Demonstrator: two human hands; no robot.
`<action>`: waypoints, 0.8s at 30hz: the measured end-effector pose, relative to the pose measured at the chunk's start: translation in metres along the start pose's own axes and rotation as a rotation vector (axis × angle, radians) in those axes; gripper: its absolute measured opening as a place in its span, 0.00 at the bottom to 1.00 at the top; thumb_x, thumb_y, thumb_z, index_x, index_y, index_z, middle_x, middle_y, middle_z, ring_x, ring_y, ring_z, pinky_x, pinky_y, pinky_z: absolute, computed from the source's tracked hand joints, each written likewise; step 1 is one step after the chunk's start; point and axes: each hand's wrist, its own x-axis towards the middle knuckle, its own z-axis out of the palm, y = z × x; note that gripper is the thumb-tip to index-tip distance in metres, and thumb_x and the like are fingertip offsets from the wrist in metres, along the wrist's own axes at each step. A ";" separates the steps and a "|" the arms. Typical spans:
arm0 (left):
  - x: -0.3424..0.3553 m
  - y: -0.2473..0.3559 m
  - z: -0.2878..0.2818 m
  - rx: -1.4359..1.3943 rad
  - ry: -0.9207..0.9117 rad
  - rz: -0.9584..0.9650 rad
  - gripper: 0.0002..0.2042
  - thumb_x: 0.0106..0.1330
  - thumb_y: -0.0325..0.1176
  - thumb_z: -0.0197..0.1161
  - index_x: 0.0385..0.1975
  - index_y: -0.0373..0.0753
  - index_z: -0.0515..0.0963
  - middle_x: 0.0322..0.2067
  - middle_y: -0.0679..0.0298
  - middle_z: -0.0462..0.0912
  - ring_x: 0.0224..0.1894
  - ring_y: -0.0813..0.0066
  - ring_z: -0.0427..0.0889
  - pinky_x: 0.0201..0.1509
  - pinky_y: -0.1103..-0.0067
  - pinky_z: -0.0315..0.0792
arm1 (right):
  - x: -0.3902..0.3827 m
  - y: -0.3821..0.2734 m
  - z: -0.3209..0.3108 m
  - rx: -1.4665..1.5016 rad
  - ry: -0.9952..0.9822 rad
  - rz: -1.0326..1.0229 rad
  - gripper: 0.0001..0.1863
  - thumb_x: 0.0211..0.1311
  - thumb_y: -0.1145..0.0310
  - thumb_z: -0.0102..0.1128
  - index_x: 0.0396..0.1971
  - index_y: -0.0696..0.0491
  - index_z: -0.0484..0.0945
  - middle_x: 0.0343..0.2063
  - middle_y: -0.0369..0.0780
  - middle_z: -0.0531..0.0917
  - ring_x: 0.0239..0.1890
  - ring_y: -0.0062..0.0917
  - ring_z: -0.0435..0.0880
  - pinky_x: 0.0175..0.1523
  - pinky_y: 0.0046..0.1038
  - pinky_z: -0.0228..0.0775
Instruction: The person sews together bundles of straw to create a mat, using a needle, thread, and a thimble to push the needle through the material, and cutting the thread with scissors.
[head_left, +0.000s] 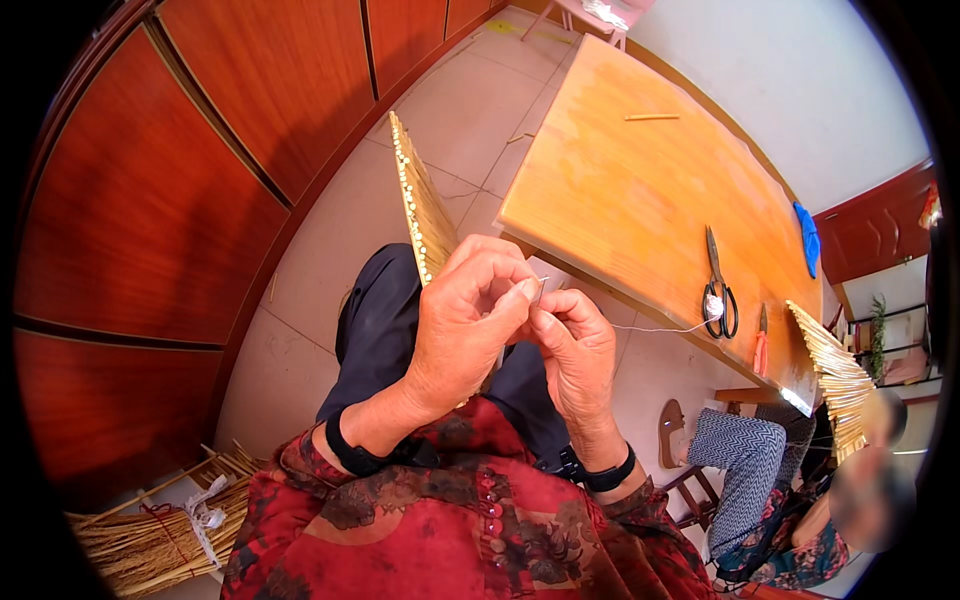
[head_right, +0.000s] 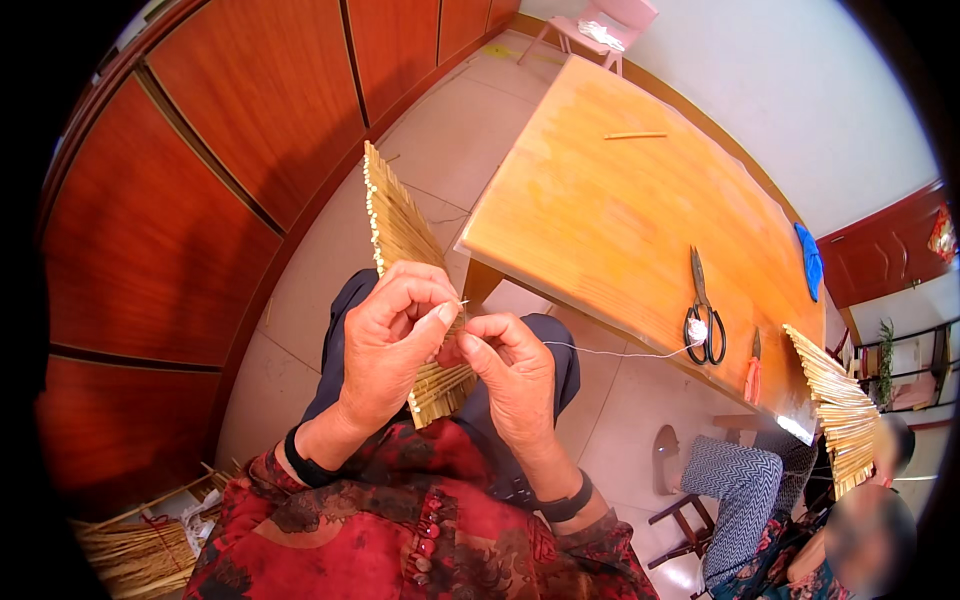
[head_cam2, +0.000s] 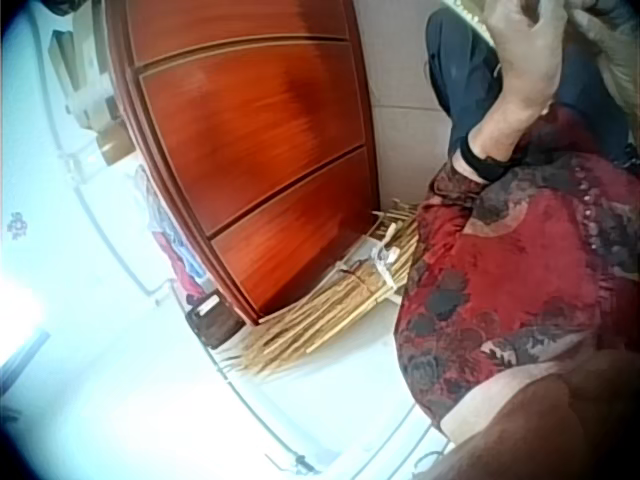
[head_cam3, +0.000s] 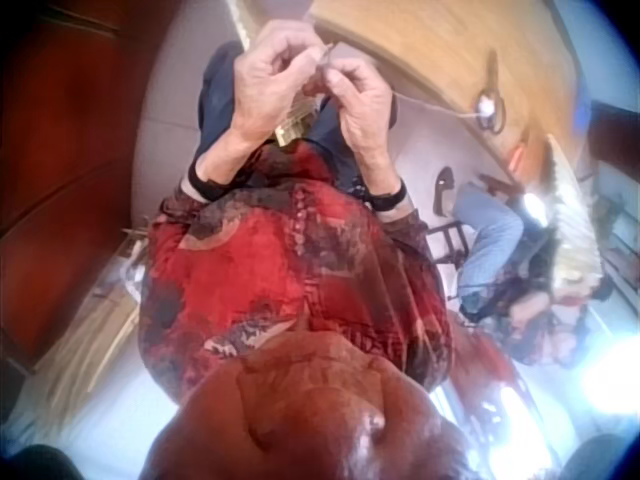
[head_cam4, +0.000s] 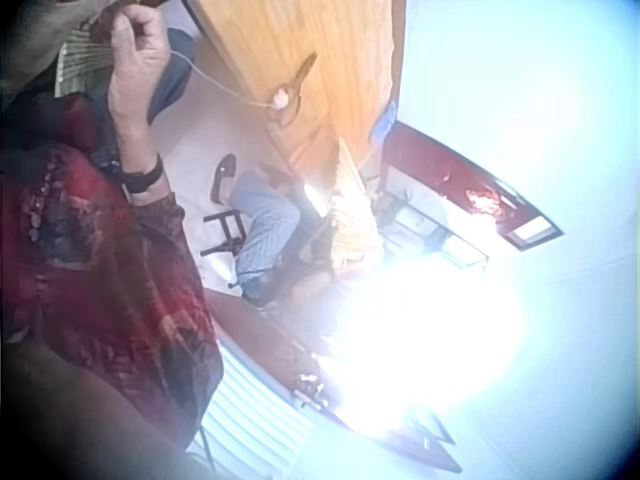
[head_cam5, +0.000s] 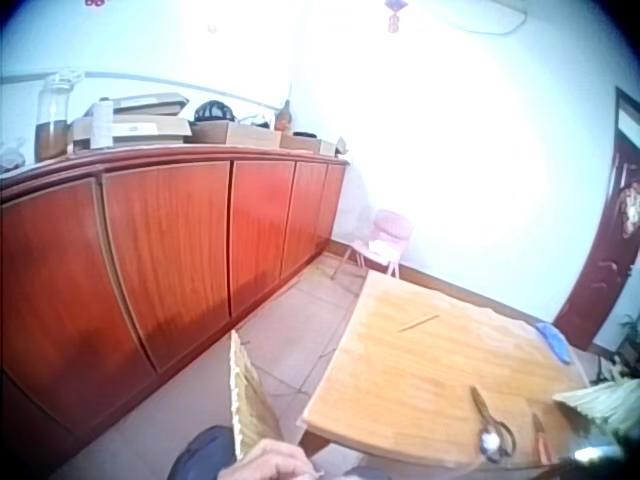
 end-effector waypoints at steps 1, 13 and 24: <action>0.000 -0.001 0.000 0.033 -0.002 0.008 0.04 0.56 0.16 0.53 0.28 0.31 0.73 0.37 0.64 0.70 0.32 0.87 0.68 0.35 0.89 0.65 | 0.000 0.000 -0.001 -0.001 0.001 -0.002 0.05 0.58 0.74 0.53 0.31 0.60 0.71 0.27 0.40 0.78 0.31 0.22 0.78 0.40 0.21 0.71; 0.002 0.005 -0.001 -0.199 -0.127 -0.200 0.03 0.60 0.22 0.54 0.29 0.31 0.74 0.31 0.64 0.75 0.20 0.88 0.67 0.23 0.90 0.62 | 0.005 -0.008 -0.009 -0.278 0.046 -0.220 0.10 0.58 0.72 0.54 0.39 0.60 0.72 0.39 0.41 0.76 0.41 0.23 0.75 0.47 0.22 0.65; -0.001 0.007 0.003 -0.489 -0.176 -0.395 0.04 0.61 0.26 0.55 0.31 0.33 0.75 0.23 0.69 0.73 0.18 0.88 0.66 0.19 0.91 0.61 | 0.012 -0.015 -0.009 -0.252 -0.112 -0.273 0.10 0.56 0.74 0.56 0.37 0.58 0.78 0.46 0.45 0.74 0.50 0.28 0.71 0.54 0.27 0.62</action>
